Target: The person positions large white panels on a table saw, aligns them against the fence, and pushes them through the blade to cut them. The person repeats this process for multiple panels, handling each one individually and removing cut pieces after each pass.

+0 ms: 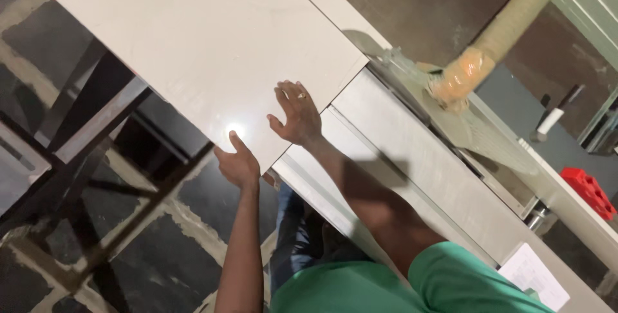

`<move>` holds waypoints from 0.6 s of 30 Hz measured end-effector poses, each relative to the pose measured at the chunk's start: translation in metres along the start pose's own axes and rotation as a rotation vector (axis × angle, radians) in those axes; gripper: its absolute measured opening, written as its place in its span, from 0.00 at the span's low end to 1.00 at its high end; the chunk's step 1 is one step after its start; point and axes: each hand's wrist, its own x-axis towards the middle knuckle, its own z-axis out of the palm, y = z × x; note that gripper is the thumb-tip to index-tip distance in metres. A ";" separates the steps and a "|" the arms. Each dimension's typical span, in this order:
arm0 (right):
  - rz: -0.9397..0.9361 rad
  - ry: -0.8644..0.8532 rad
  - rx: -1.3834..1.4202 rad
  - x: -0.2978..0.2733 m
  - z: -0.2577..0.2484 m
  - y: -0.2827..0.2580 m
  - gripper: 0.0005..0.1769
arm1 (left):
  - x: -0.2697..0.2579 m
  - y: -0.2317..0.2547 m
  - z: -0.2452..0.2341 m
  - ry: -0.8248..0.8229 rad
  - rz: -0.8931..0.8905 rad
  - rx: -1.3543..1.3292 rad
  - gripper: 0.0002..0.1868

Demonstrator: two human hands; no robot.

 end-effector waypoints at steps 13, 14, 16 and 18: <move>0.199 0.171 -0.250 0.052 0.054 -0.002 0.30 | 0.160 0.030 -0.004 -0.002 -0.074 0.127 0.47; 0.282 0.111 -0.275 0.057 0.052 -0.002 0.30 | 0.166 0.031 -0.006 -0.008 -0.094 0.136 0.46; 0.460 -0.028 -0.324 0.055 0.046 -0.005 0.30 | 0.173 0.027 -0.012 -0.007 -0.083 0.118 0.47; 0.391 -0.015 -0.364 0.051 0.042 -0.006 0.24 | 0.175 0.016 -0.020 0.004 -0.075 0.125 0.48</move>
